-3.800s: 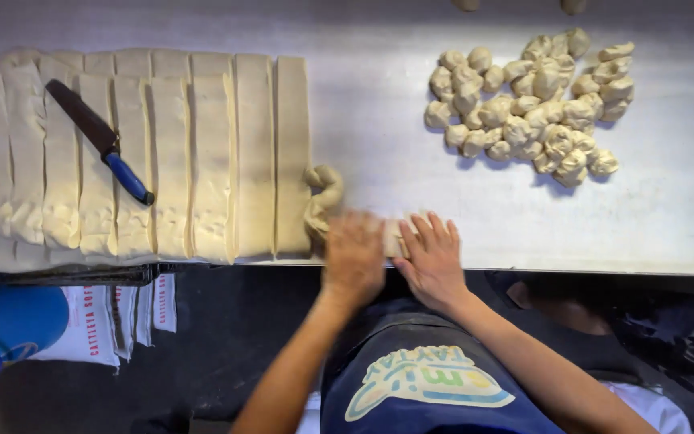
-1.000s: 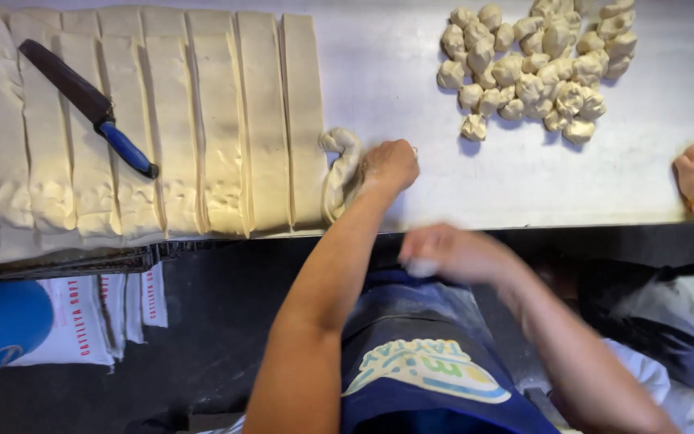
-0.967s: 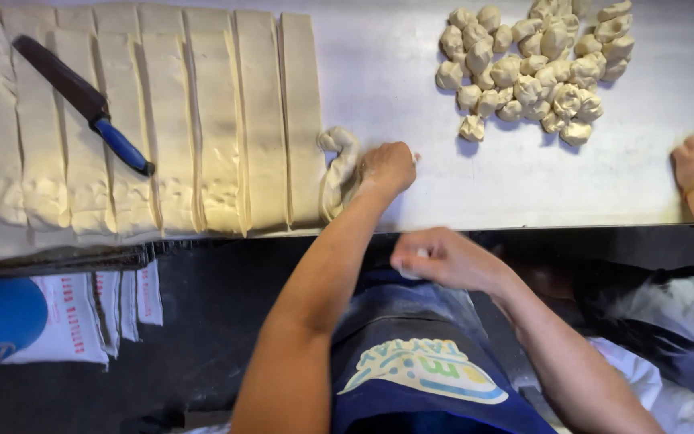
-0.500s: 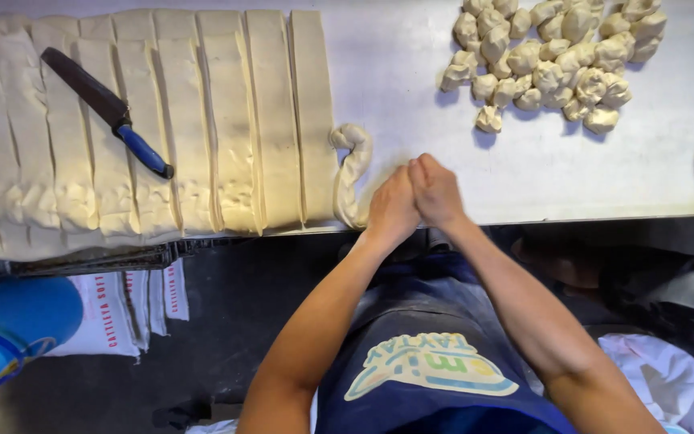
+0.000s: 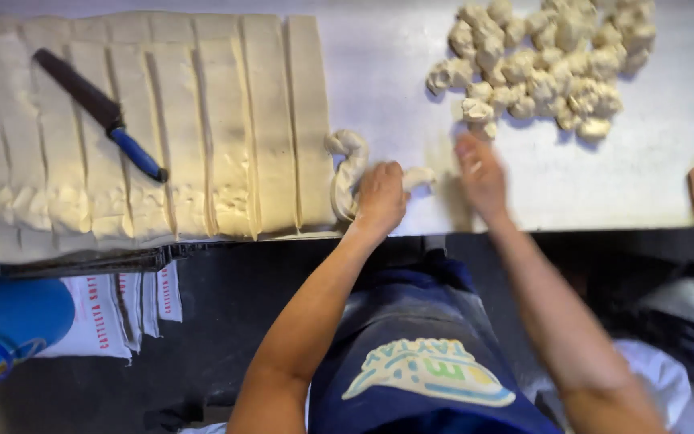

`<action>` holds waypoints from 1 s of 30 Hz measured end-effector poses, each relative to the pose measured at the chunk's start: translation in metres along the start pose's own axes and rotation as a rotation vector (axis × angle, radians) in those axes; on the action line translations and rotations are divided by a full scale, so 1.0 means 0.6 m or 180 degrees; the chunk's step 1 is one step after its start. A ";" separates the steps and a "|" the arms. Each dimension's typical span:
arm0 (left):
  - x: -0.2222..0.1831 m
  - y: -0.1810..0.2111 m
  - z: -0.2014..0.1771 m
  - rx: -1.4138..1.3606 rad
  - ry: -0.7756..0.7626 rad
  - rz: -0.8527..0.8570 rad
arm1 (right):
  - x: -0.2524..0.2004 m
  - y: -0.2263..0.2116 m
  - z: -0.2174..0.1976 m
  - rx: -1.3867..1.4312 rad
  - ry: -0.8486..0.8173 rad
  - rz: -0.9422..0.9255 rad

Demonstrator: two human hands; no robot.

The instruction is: Cutting strips of dough into small pieces and rolling them into balls on a work surface.

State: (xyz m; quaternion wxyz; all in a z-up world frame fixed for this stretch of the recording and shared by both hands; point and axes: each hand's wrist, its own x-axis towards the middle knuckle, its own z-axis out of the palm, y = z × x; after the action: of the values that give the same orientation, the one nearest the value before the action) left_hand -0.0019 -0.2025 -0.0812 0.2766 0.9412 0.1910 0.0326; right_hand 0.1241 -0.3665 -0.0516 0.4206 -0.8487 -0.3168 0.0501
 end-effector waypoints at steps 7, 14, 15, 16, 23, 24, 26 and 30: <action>-0.046 0.060 -0.105 -0.1387 -0.0282 0.0060 | -0.043 -0.072 0.110 0.0272 -0.0561 0.1134; 0.129 0.071 0.020 0.0423 -0.1581 -0.0066 | -0.052 -0.038 -0.006 0.0180 -0.1408 0.1461; 0.144 0.056 0.030 0.0408 -0.1556 -0.0075 | -0.055 -0.129 -0.026 0.0162 -0.1416 0.1437; 0.161 0.042 0.042 0.0117 -0.1358 -0.0278 | -0.070 -0.219 -0.045 0.0376 -0.1727 0.1427; 0.001 0.000 -0.023 -0.0086 -0.0229 0.0217 | 0.034 -0.045 -0.047 -0.0054 0.0282 -0.0312; 0.004 -0.006 -0.020 -0.0091 -0.0151 0.0168 | 0.020 -0.042 0.011 -0.0043 0.0242 -0.0395; -0.018 -0.018 -0.008 -0.1269 -0.0059 0.0551 | -0.054 -0.036 0.130 0.0411 -0.0304 0.0790; -0.046 0.026 -0.083 -0.1514 0.0111 0.0393 | -0.057 -0.027 0.136 0.0313 -0.0330 0.0969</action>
State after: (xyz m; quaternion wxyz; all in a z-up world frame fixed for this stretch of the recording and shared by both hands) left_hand -0.0303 -0.1998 -0.0297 0.4846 0.8588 0.1248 0.1098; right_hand 0.0602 -0.3235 -0.0979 0.4323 -0.8615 -0.2030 0.1723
